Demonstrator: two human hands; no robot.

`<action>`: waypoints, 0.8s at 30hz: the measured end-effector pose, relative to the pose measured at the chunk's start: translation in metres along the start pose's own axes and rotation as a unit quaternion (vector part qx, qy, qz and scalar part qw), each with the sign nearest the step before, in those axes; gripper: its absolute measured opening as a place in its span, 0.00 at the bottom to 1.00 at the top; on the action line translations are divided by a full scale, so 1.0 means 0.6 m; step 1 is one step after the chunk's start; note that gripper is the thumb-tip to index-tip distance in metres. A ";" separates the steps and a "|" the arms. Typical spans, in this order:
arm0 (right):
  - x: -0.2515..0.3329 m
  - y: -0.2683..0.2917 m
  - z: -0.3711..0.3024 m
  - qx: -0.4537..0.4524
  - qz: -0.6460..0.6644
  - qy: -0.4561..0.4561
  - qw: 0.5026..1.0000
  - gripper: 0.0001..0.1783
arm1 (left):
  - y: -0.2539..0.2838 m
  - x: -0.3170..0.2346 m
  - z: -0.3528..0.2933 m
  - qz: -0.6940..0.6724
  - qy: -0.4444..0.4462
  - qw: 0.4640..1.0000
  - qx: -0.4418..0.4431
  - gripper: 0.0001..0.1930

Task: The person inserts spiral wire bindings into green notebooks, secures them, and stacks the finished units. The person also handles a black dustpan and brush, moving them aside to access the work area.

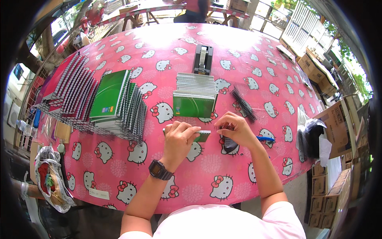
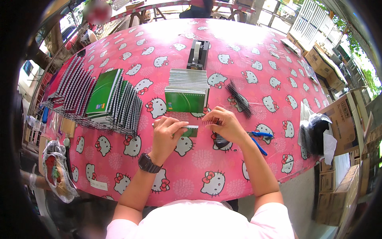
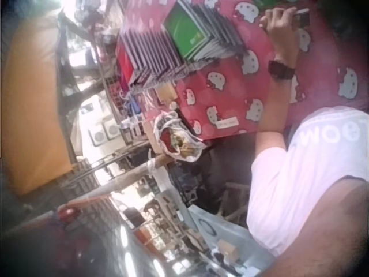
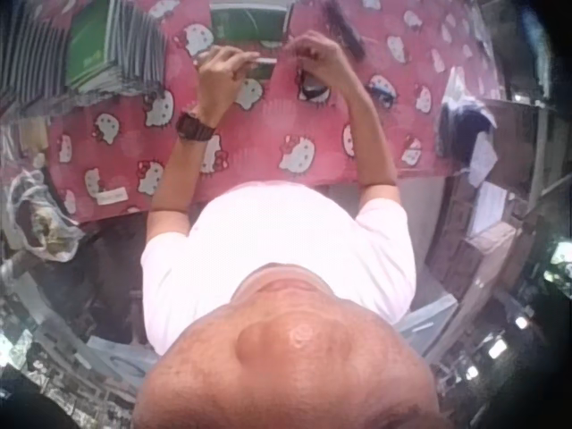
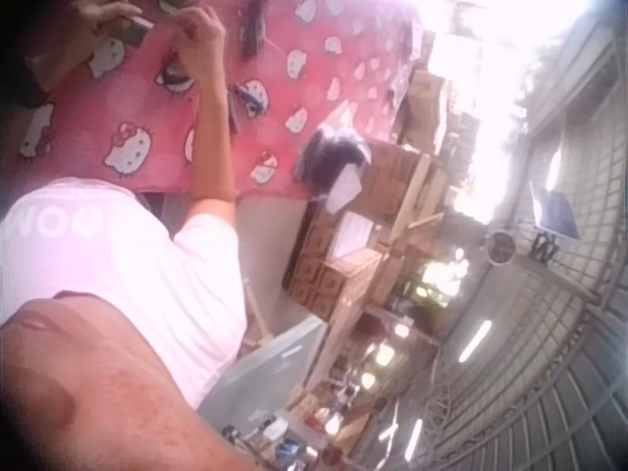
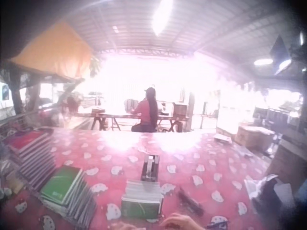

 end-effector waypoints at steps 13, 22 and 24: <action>0.005 -0.016 -0.001 0.068 -0.040 0.072 0.994 0.15 | -0.001 -0.002 0.002 0.004 0.011 1.000 0.023 0.11; 0.005 -0.010 -0.005 0.076 0.037 -0.029 0.996 0.19 | -0.017 -0.042 0.010 -0.001 0.008 0.996 0.085 0.10; -0.016 0.028 -0.004 0.034 0.000 -0.037 0.999 0.21 | -0.020 -0.042 0.009 0.017 0.015 0.996 0.086 0.09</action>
Point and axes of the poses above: each hand's wrist, its own z-axis towards the middle knuckle, its own y-axis out of the back of the hand, x = y × z, the point moved 3 cm from there along z, towards the middle knuckle, and after that the axes turned 5 degrees about x, right-handed, at the moved point
